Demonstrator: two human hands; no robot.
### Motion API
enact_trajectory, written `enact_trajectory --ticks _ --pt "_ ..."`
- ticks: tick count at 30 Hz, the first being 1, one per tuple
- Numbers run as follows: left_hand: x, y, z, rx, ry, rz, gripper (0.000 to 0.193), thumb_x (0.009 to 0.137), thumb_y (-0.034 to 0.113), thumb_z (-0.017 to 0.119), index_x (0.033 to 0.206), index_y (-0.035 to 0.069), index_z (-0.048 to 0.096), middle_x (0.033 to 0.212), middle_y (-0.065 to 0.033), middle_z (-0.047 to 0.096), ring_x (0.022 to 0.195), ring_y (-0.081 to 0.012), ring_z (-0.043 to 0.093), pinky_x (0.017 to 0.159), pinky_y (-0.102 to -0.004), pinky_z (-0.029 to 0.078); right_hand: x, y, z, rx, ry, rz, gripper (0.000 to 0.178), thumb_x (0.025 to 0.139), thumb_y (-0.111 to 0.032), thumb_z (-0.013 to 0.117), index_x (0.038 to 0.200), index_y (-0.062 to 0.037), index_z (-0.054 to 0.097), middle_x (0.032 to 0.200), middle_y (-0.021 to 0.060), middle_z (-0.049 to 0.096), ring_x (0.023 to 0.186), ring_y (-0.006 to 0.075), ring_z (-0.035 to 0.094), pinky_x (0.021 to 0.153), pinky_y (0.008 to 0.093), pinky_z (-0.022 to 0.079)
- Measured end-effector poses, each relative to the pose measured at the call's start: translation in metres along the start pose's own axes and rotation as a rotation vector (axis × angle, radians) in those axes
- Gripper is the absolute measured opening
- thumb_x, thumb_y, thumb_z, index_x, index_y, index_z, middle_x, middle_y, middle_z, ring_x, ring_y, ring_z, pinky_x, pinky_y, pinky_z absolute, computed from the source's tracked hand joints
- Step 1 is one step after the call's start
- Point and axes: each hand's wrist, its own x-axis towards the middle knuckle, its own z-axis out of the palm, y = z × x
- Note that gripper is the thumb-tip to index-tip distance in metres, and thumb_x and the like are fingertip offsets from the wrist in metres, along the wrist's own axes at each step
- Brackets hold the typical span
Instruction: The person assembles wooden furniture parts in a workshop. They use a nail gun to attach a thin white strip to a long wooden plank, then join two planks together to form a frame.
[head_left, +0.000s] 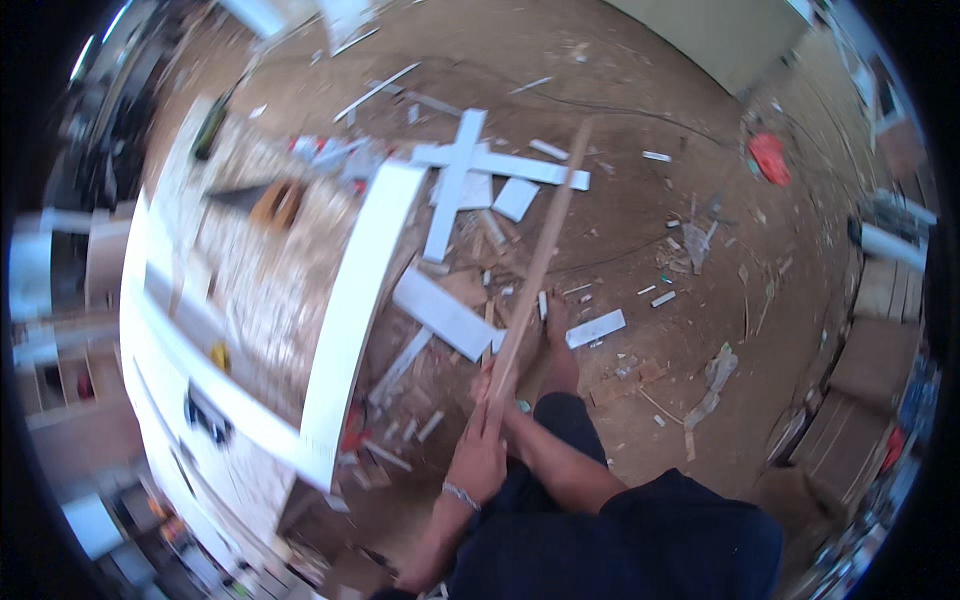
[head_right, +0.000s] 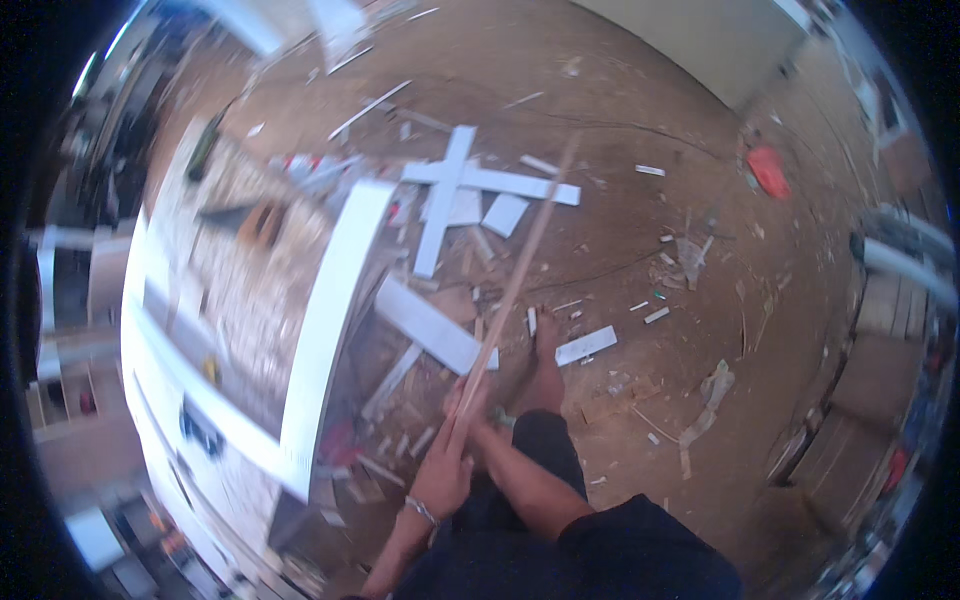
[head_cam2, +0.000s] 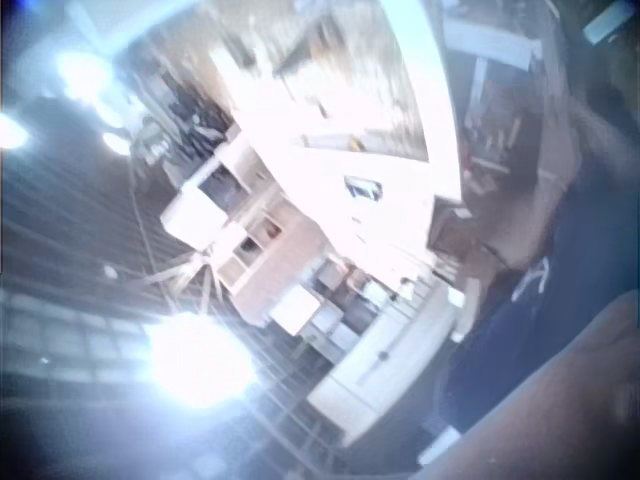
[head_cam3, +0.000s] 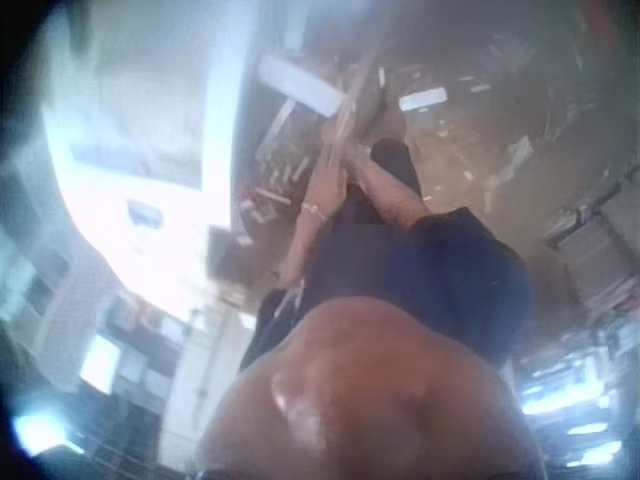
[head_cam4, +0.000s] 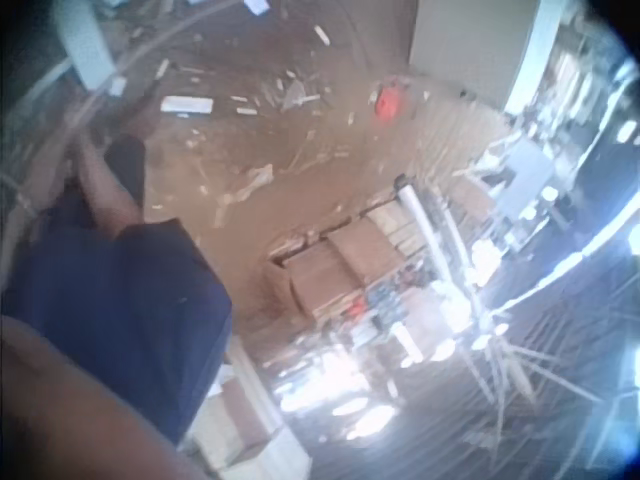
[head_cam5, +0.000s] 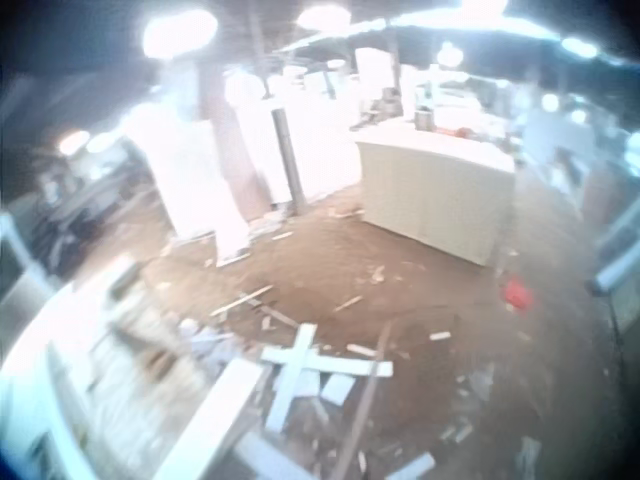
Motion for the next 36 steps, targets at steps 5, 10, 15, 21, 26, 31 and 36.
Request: enact_trajectory --ticks 5,10,15,21,26,31,36 --pt "-0.076 -0.024 0.010 -0.171 0.144 -0.066 0.053 0.097 0.011 0.059 0.148 0.006 0.045 0.124 -0.0282 0.064 0.112 -0.0456 0.064 0.095 -0.0490 0.053 -0.094 -0.048 0.064 -0.216 0.177 -0.137 0.066 0.091 -0.082 0.036 0.083 -0.0188 0.054 0.052 0.0013 0.041 0.037 0.0183 0.044 0.034 0.0300 0.039" --pt "-0.092 -0.028 0.032 -0.419 0.400 0.268 0.043 0.101 0.013 0.055 0.144 0.008 0.049 0.109 -0.0252 0.069 0.097 -0.0435 0.068 0.082 -0.0485 0.056 -0.178 -0.118 0.154 -0.694 -0.298 -0.543 0.066 0.096 -0.071 0.043 0.095 -0.0085 0.064 0.070 0.0078 0.061 0.054 0.0227 0.062 0.050 0.0369 0.055" --pt "-0.109 0.004 0.010 -0.530 0.555 0.443 0.043 0.102 0.012 0.055 0.144 0.011 0.050 0.102 -0.0233 0.070 0.091 -0.0411 0.070 0.077 -0.0462 0.056 -0.278 -0.169 0.302 -0.837 -0.714 -0.817 0.064 0.103 -0.060 0.042 0.127 -0.0027 0.059 0.114 0.0144 0.065 0.103 0.0303 0.066 0.094 0.0425 0.052" --pt "-0.113 0.011 0.007 -0.460 0.578 0.404 0.046 0.099 0.015 0.063 0.144 0.016 0.053 0.095 -0.0222 0.071 0.087 -0.0366 0.072 0.077 -0.0435 0.056 -0.298 -0.157 0.379 -1.053 -0.615 -1.097 0.060 0.106 -0.053 0.045 0.138 -0.0028 0.054 0.126 0.0147 0.062 0.109 0.0238 0.062 0.097 0.0360 0.047" --pt "-0.134 -0.057 -0.126 -0.453 0.431 0.321 0.041 0.096 0.021 0.062 0.136 0.009 0.060 0.125 -0.0161 0.069 0.107 -0.0323 0.069 0.097 -0.0428 0.051 -0.282 -0.231 0.371 -1.015 -0.287 -1.233 0.064 0.107 -0.048 0.047 0.148 0.0017 0.047 0.143 0.0149 0.055 0.129 0.0229 0.053 0.111 0.0353 0.040" --pt "-0.182 -0.268 -0.220 -0.893 1.425 -0.367 0.054 0.101 0.028 0.064 0.137 -0.010 0.050 0.125 -0.0251 0.063 0.116 -0.0279 0.063 0.089 -0.0358 0.055 -0.276 -0.324 0.310 -1.214 -0.144 -1.429 0.066 0.107 -0.047 0.050 0.146 0.0067 0.047 0.144 0.0155 0.053 0.131 0.0246 0.051 0.112 0.0357 0.039" --pt "-0.134 -0.335 -0.138 -0.686 1.168 -0.790 0.137 0.070 0.076 0.076 0.153 -0.017 0.020 0.159 -0.0366 0.025 0.148 -0.0477 0.027 0.123 -0.0457 0.025 -0.255 -0.382 0.238 -1.189 -0.122 -1.348 0.064 0.107 -0.047 0.050 0.141 0.0082 0.051 0.141 0.0154 0.056 0.128 0.0240 0.053 0.109 0.0358 0.041"
